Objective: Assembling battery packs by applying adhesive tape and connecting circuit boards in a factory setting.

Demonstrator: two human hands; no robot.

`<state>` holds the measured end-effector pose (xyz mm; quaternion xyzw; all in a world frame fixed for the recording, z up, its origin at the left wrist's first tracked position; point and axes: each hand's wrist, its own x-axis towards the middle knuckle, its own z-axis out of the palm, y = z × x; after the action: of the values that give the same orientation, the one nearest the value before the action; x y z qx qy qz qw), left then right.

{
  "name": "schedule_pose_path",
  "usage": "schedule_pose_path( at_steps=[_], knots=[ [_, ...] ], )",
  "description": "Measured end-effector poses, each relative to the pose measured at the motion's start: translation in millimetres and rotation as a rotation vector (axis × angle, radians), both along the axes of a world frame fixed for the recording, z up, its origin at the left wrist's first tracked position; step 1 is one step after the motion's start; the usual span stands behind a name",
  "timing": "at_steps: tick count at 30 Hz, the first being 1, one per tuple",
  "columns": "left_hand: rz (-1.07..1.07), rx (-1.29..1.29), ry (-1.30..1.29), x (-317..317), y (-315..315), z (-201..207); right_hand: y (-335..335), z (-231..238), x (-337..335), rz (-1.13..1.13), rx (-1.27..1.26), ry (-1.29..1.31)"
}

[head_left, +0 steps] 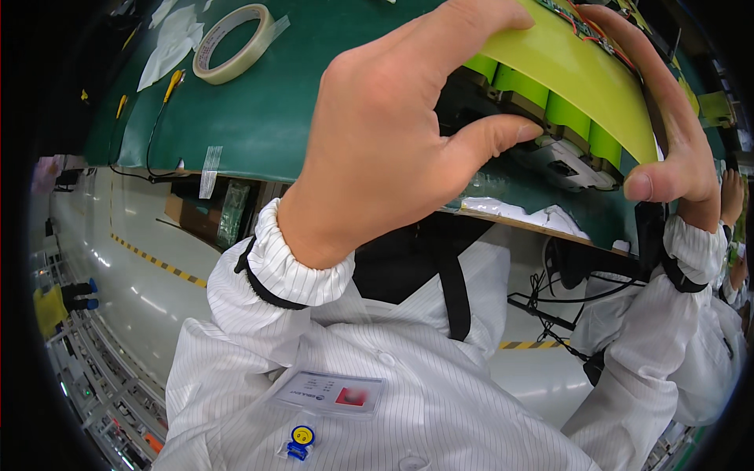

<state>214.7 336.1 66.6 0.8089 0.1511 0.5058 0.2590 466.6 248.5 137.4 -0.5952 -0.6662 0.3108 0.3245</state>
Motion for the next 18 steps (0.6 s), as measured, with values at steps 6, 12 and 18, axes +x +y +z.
schedule_pose_path(
  at_steps=[6,12,18],
  knots=[
    [-0.029,-0.042,0.052,-5,4,2,6,-2,-8,-0.007,0.002,0.054],
    [-0.066,-0.082,0.098,-13,12,6,9,13,-7,0.031,-0.072,-0.144],
    [-0.1,-0.11,0.145,-23,19,14,4,0,0,0.106,0.084,-0.325]
  ],
)
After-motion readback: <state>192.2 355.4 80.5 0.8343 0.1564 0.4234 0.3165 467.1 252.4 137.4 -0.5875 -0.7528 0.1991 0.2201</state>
